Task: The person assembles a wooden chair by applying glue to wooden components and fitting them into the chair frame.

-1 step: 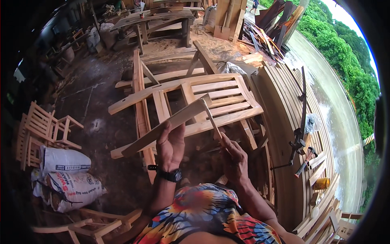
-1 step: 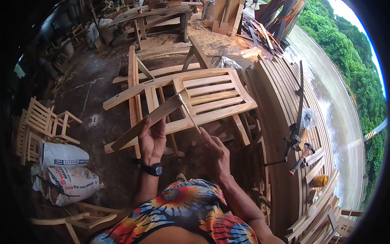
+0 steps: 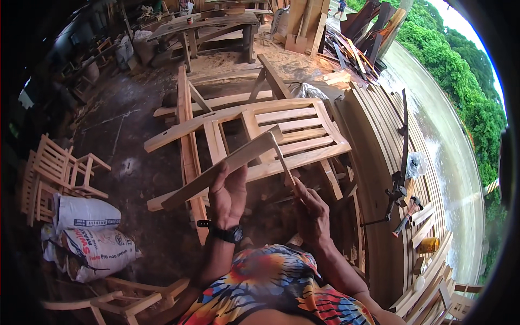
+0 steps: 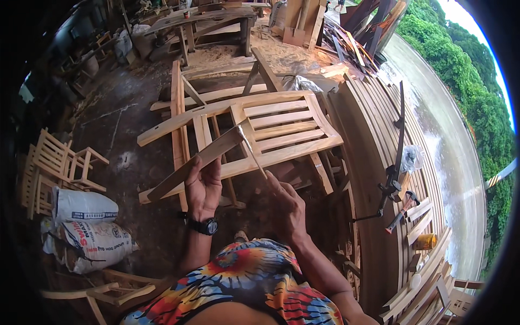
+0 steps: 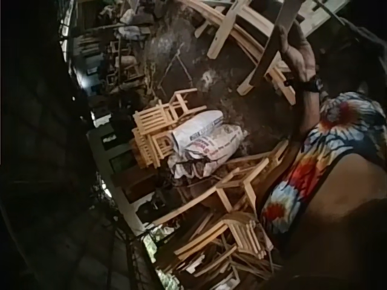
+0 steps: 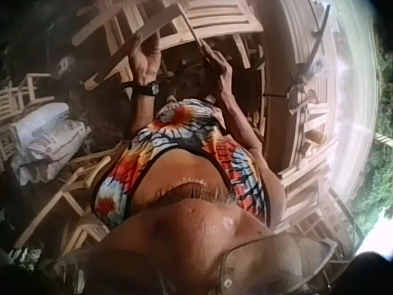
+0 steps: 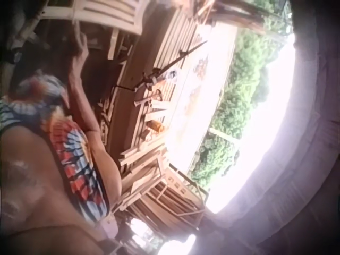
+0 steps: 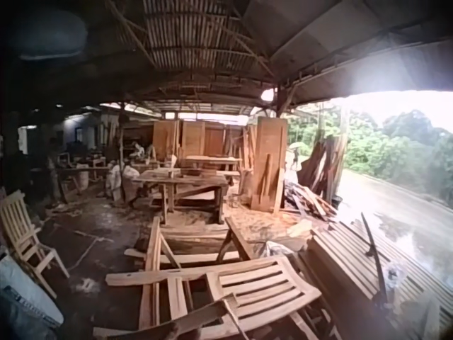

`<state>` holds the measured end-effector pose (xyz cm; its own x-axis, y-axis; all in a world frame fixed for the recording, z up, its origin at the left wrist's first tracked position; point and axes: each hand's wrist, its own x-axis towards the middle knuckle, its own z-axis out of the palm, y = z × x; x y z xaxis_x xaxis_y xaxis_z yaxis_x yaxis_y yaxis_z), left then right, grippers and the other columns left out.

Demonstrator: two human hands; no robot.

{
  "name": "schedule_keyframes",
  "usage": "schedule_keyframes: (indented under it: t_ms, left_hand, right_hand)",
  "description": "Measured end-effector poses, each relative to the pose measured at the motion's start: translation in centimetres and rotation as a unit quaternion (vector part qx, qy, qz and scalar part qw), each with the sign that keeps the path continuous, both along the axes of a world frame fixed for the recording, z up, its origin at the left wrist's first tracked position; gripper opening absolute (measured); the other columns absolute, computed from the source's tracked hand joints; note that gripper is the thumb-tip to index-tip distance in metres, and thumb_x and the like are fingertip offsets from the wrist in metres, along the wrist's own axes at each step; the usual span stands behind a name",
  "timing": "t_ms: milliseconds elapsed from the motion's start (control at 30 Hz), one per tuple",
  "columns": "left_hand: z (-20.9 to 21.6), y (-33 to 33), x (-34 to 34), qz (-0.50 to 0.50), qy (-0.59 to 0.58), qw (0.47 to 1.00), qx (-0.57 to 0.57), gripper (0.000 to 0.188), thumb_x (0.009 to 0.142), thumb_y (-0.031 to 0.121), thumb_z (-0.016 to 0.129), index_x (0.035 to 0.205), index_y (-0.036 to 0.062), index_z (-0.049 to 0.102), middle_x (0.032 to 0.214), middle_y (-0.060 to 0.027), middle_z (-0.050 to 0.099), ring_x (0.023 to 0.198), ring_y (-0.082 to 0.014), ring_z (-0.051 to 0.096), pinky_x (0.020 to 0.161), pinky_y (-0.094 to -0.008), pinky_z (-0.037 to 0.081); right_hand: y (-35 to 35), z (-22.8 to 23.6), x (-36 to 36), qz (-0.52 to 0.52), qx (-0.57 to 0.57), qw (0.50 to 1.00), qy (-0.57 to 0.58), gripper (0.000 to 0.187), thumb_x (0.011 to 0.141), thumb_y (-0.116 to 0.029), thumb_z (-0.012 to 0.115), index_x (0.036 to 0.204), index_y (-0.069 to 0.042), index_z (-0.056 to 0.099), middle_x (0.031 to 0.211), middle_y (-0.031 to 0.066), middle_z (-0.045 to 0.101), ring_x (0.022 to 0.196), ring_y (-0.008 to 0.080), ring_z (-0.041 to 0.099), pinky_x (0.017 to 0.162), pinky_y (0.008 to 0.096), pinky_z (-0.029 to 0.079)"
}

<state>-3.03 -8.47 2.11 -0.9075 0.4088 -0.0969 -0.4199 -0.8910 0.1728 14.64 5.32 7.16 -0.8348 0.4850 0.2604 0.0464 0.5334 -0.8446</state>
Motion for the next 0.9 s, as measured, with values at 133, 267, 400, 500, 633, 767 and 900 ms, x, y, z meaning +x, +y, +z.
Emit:
schedule_keyframes:
  t_ms: [133, 267, 400, 500, 633, 767, 900]
  left_hand:
    - [-0.4, -0.1, 0.5, 0.02, -0.009, 1.0, -0.003, 0.02, 0.093, 0.006, 0.071, 0.111, 0.0, 0.067, 0.118, -0.0196, 0.07, 0.11, -0.0325, 0.07, 0.092, -0.0391, 0.065]
    - [-0.9, -0.1, 0.9, 0.032, -0.016, 0.999, -0.026, 0.019, 0.093, 0.007, 0.071, 0.111, 0.0003, 0.068, 0.117, -0.0194, 0.071, 0.109, -0.0327, 0.07, 0.091, -0.0388, 0.065]
    - [-1.1, 0.2, 1.5, 0.037, -0.015, 0.999, -0.019, 0.02, 0.092, 0.006, 0.071, 0.111, 0.0004, 0.068, 0.119, -0.0197, 0.07, 0.11, -0.0328, 0.07, 0.092, -0.0395, 0.064]
    - [-0.8, 1.1, 2.5, 0.053, -0.01, 0.998, -0.022, 0.019, 0.092, 0.006, 0.07, 0.111, 0.0005, 0.068, 0.12, -0.0196, 0.07, 0.111, -0.0325, 0.069, 0.095, -0.0409, 0.063]
    - [-0.7, 3.0, 4.3, 0.073, 0.021, 0.996, -0.035, 0.018, 0.094, 0.007, 0.069, 0.11, 0.0002, 0.068, 0.12, -0.0189, 0.07, 0.112, -0.0317, 0.069, 0.098, -0.0424, 0.062]
    - [-1.3, 3.7, 4.9, 0.097, -0.002, 0.994, -0.045, 0.017, 0.096, 0.008, 0.066, 0.109, -0.0013, 0.067, 0.12, -0.0184, 0.069, 0.11, -0.0311, 0.07, 0.097, -0.0417, 0.062]
    - [-1.8, 3.0, 5.8, 0.126, -0.002, 0.989, -0.083, 0.018, 0.097, 0.008, 0.065, 0.112, -0.0021, 0.066, 0.119, -0.0176, 0.069, 0.111, -0.0294, 0.069, 0.098, -0.041, 0.061]
  right_hand:
    - [-0.4, 0.6, 0.4, 0.018, -0.028, 0.999, 0.007, 0.047, 0.097, 0.002, 0.057, 0.141, -0.013, 0.061, 0.109, 0.0125, 0.068, 0.095, 0.0212, 0.064, 0.084, 0.0301, 0.05]
    - [0.5, 0.9, 0.9, 0.015, -0.064, 0.998, 0.023, 0.047, 0.097, 0.003, 0.056, 0.14, -0.013, 0.062, 0.108, 0.012, 0.067, 0.097, 0.0218, 0.064, 0.085, 0.0301, 0.05]
    - [2.1, 0.3, 0.9, 0.03, -0.036, 0.999, 0.013, 0.049, 0.096, 0.005, 0.056, 0.141, -0.014, 0.061, 0.107, 0.0117, 0.067, 0.097, 0.0224, 0.064, 0.084, 0.03, 0.05]
    - [3.4, -0.2, 1.1, 0.052, -0.041, 0.998, 0.021, 0.05, 0.095, 0.006, 0.057, 0.141, -0.014, 0.061, 0.106, 0.0118, 0.067, 0.096, 0.0227, 0.064, 0.083, 0.0293, 0.049]
    - [5.3, 0.1, 1.3, 0.083, -0.035, 0.996, 0.027, 0.051, 0.094, 0.006, 0.057, 0.141, -0.013, 0.061, 0.106, 0.0115, 0.067, 0.097, 0.0215, 0.064, 0.084, 0.0286, 0.049]
    - [7.8, 1.1, 2.7, 0.144, -0.072, 0.987, 0.029, 0.057, 0.089, 0.009, 0.056, 0.142, -0.008, 0.059, 0.111, 0.0139, 0.067, 0.098, 0.0219, 0.067, 0.084, 0.0302, 0.052]
    - [10.4, -0.6, 3.6, 0.161, -0.066, 0.984, 0.044, 0.065, 0.083, 0.014, 0.053, 0.144, -0.007, 0.057, 0.116, 0.0162, 0.066, 0.101, 0.022, 0.069, 0.086, 0.0307, 0.055]
